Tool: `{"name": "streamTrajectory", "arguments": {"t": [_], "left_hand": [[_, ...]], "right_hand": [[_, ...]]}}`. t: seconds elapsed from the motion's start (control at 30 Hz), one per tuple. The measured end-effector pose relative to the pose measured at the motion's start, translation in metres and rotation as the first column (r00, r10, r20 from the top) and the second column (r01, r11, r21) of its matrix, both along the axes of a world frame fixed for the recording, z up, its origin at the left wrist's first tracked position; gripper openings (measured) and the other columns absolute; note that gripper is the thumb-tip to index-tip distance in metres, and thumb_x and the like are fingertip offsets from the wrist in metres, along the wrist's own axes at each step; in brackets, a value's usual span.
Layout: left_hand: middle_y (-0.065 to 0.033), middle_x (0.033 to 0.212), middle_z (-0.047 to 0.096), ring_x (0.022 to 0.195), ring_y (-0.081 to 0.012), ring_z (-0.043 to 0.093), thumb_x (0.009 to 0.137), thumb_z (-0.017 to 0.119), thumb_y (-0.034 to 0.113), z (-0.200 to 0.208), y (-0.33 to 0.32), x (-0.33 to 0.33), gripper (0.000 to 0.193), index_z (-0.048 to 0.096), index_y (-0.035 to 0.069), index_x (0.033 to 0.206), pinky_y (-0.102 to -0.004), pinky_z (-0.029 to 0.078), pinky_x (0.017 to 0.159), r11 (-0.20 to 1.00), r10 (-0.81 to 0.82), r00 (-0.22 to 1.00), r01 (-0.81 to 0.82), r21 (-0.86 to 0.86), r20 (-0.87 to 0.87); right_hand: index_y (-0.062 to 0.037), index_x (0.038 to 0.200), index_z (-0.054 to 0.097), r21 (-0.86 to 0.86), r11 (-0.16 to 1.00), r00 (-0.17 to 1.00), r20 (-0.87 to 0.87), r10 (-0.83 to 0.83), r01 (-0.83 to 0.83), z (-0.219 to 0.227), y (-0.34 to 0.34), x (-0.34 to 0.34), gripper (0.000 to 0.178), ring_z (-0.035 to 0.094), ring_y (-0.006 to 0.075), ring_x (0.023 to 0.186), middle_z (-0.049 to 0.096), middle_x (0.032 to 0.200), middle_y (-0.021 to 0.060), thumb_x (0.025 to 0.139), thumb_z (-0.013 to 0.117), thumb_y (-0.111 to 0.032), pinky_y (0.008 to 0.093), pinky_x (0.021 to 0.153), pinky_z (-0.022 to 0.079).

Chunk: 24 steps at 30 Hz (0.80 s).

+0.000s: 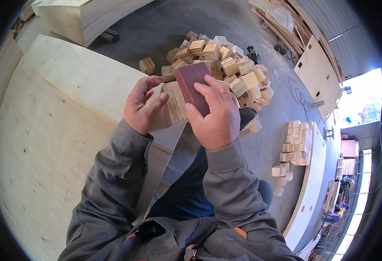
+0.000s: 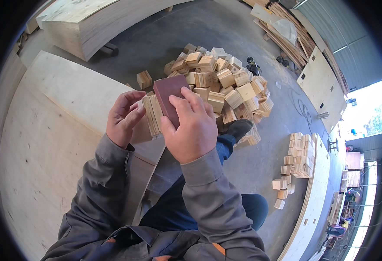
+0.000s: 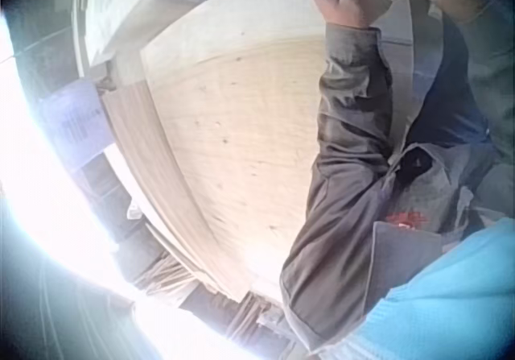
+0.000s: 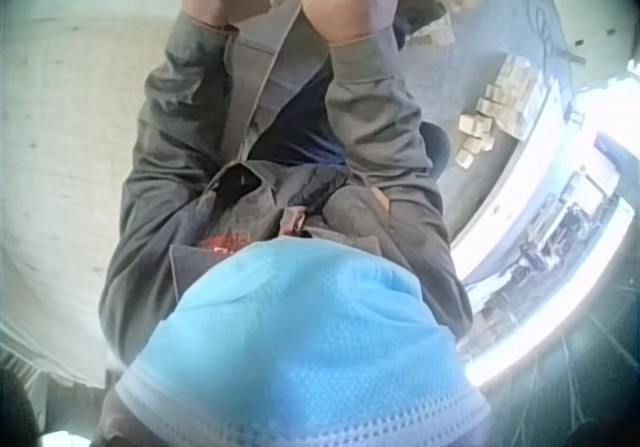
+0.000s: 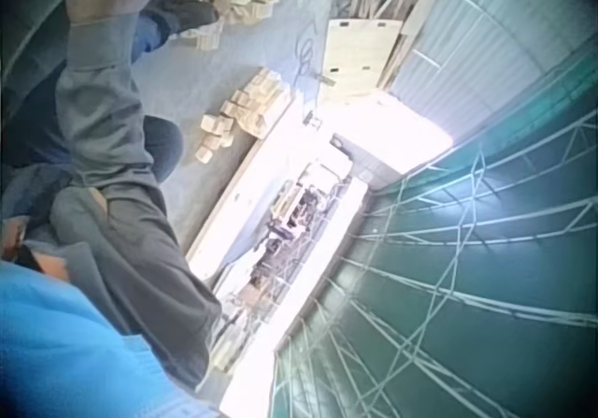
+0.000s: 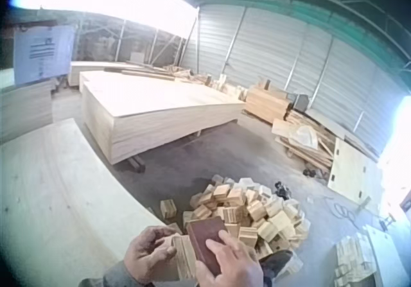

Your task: The person sits on the floor and sands small wooden blocks one by one using a sanding block. They pick up each block, sand its surfaces, and place it into a pile of finished pieces.

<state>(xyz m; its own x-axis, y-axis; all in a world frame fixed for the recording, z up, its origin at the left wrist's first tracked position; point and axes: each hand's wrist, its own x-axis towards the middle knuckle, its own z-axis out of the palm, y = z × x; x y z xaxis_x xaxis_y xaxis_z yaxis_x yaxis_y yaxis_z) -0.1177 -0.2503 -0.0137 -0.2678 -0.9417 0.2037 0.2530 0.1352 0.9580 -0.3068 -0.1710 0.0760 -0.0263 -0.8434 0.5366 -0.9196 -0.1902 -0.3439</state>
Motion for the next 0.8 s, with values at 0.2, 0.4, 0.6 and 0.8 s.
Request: {"name": "streamTrajectory", "arguments": {"t": [0.2,0.4,0.6,0.8], "left_hand": [[-0.0061,0.128,0.069,0.121,-0.0171,0.064,0.101,0.076,0.018,-0.007,-0.002,-0.005,0.036,0.064,0.005,0.132,-0.0391,0.046,0.113,1.0,-0.015,0.996,0.014,-0.019,-0.084],[-0.0047,0.123,0.067,0.114,-0.0151,0.063,0.097,0.069,0.013,0.003,-0.002,-0.007,0.034,0.062,0.005,0.13,-0.0351,0.05,0.105,1.0,-0.011,1.0,0.012,0.006,-0.022],[-0.0032,0.128,0.064,0.117,-0.0131,0.06,0.1,0.068,0.008,0.0,-0.004,-0.002,0.034,0.061,0.005,0.133,-0.0301,0.047,0.106,0.998,-0.059,0.998,0.059,-0.008,-0.013],[-0.0009,0.127,0.064,0.119,-0.0121,0.059,0.101,0.066,0.004,-0.001,-0.004,-0.004,0.025,0.065,0.005,0.126,-0.0312,0.047,0.107,0.993,-0.081,0.997,0.079,-0.085,-0.016]], "right_hand": [[-0.0101,0.127,0.075,-0.008,1.0,1.0,-0.012,-0.003,0.003,-0.002,-0.002,0.0,0.049,0.067,0.041,0.12,0.067,0.144,0.0154,0.081,0.087,-0.019,0.049,0.104,0.055],[-0.0102,0.126,0.075,-0.01,1.0,1.0,0.007,-0.026,0.026,-0.003,-0.001,0.001,0.049,0.068,0.0392,0.12,0.068,0.143,0.0148,0.08,0.087,-0.02,0.0486,0.104,0.055],[-0.0108,0.126,0.076,-0.008,0.999,0.999,0.016,-0.039,0.039,-0.003,0.0,0.005,0.049,0.068,0.0381,0.121,0.068,0.143,0.0148,0.08,0.087,-0.019,0.0482,0.104,0.055],[-0.0114,0.127,0.075,-0.032,0.999,0.999,0.008,-0.031,0.031,-0.006,0.001,0.002,0.049,0.068,0.0388,0.12,0.068,0.143,0.0147,0.08,0.088,-0.019,0.0485,0.103,0.055]]}}
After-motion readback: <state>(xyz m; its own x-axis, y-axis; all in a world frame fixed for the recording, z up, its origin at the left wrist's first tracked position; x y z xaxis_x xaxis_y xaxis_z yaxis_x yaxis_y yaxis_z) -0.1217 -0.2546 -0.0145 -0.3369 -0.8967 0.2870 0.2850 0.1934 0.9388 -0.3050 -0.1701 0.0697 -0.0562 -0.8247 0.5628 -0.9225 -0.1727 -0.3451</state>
